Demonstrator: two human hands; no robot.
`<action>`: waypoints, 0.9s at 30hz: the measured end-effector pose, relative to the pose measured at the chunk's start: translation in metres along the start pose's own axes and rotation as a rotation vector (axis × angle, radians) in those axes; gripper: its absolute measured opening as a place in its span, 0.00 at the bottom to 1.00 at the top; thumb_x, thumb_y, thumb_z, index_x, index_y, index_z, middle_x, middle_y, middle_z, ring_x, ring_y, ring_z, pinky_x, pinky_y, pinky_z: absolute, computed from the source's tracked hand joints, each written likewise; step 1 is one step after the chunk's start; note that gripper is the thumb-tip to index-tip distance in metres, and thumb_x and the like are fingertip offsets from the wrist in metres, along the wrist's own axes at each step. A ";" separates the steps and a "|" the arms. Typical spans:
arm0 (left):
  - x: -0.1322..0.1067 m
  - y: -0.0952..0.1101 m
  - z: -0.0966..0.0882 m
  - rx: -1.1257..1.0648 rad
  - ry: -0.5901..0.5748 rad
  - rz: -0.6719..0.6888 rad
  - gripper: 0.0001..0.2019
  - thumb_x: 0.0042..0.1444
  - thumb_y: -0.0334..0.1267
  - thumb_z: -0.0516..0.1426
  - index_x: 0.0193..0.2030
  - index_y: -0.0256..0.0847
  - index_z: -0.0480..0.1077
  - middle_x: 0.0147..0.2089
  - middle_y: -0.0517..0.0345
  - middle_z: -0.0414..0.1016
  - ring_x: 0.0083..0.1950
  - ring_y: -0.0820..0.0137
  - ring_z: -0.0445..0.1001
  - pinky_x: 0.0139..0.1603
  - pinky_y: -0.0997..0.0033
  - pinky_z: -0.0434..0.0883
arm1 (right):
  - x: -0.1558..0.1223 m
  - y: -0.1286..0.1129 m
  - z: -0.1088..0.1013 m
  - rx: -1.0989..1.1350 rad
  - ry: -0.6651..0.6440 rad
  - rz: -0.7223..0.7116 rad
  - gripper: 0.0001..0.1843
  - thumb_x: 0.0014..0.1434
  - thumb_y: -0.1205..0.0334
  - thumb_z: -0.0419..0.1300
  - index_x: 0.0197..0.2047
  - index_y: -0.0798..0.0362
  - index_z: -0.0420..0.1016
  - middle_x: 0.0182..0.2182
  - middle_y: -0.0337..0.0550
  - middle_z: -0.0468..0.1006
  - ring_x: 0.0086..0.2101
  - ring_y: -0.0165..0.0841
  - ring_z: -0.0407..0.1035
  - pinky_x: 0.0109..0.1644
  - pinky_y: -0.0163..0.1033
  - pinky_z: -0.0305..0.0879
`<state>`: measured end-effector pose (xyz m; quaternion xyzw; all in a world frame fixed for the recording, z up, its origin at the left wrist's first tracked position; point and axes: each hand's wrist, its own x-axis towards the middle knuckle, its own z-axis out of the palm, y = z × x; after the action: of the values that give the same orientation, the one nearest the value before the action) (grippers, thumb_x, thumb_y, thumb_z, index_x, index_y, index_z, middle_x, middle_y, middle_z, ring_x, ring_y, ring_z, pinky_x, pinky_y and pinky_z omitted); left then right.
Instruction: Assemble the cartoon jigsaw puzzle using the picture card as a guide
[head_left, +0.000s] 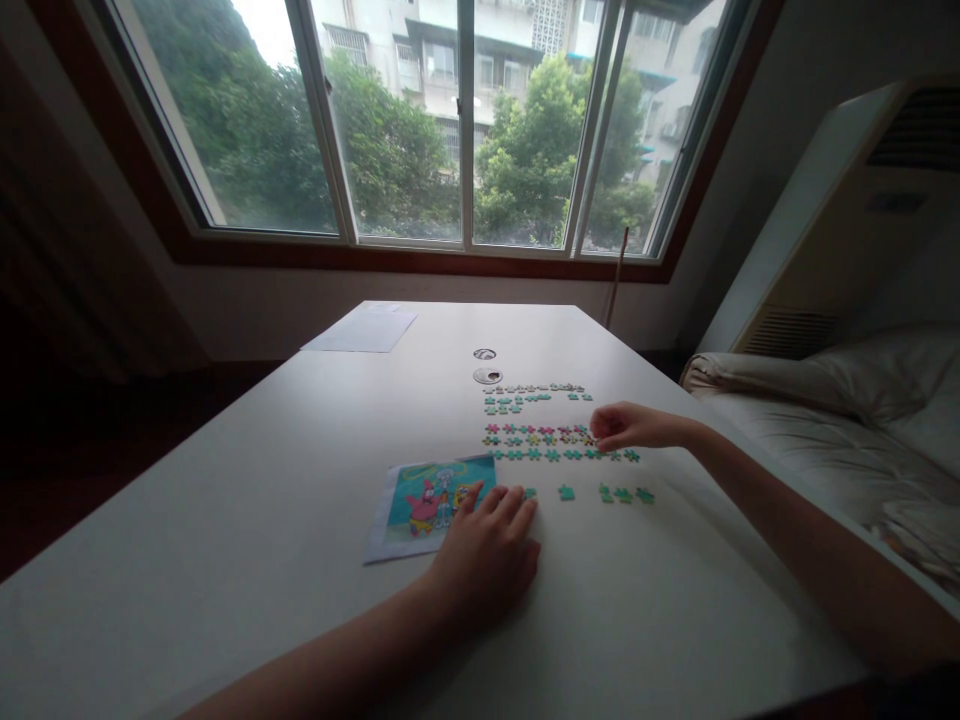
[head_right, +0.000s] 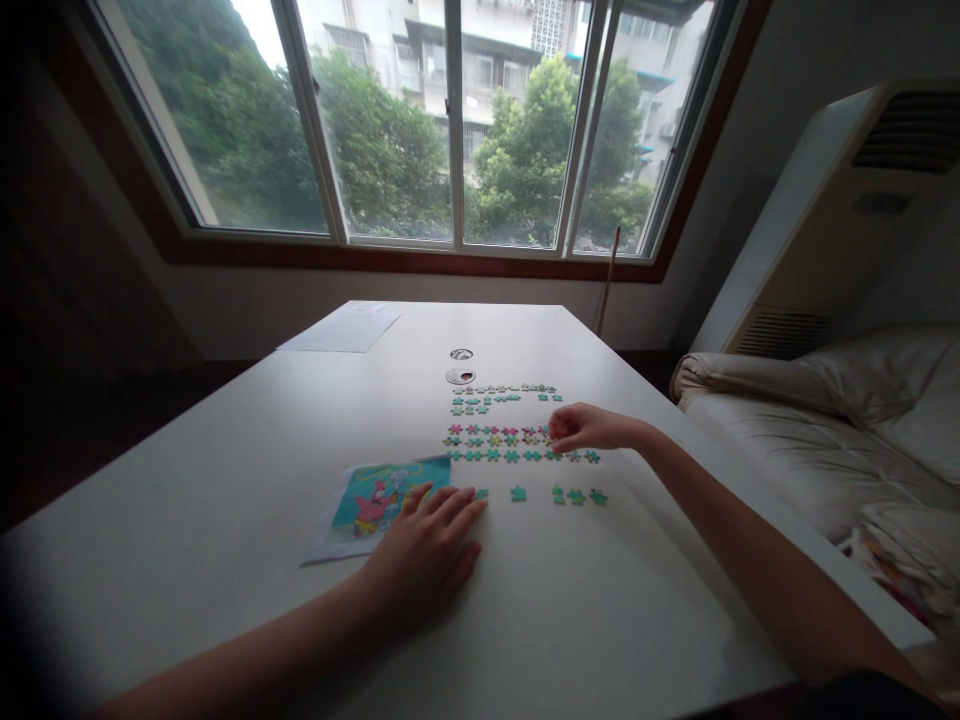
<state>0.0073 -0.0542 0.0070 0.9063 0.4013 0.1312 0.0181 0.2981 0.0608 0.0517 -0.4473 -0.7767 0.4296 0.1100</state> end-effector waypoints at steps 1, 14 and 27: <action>0.000 0.000 0.000 -0.001 0.000 -0.001 0.18 0.59 0.38 0.49 0.56 0.41 0.63 0.59 0.50 0.65 0.58 0.58 0.61 0.60 0.49 0.51 | -0.014 0.002 0.000 0.016 -0.017 0.029 0.20 0.47 0.49 0.64 0.32 0.56 0.64 0.24 0.34 0.65 0.25 0.25 0.58 0.29 0.32 0.56; 0.001 0.001 0.002 0.033 -0.007 -0.003 0.18 0.59 0.38 0.49 0.56 0.40 0.63 0.58 0.50 0.65 0.58 0.58 0.62 0.60 0.50 0.52 | -0.078 0.029 0.013 -0.123 0.004 0.192 0.17 0.48 0.51 0.62 0.31 0.56 0.66 0.26 0.37 0.65 0.28 0.28 0.58 0.31 0.33 0.56; 0.000 0.000 0.003 0.013 0.011 0.003 0.18 0.59 0.38 0.49 0.56 0.41 0.63 0.58 0.50 0.65 0.57 0.58 0.62 0.59 0.48 0.53 | -0.023 0.005 0.001 -0.292 0.052 0.084 0.20 0.52 0.46 0.57 0.35 0.56 0.72 0.28 0.42 0.74 0.28 0.30 0.65 0.32 0.34 0.60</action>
<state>0.0079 -0.0539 0.0046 0.9063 0.4009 0.1337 0.0096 0.3134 0.0434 0.0520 -0.5015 -0.8085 0.3046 0.0457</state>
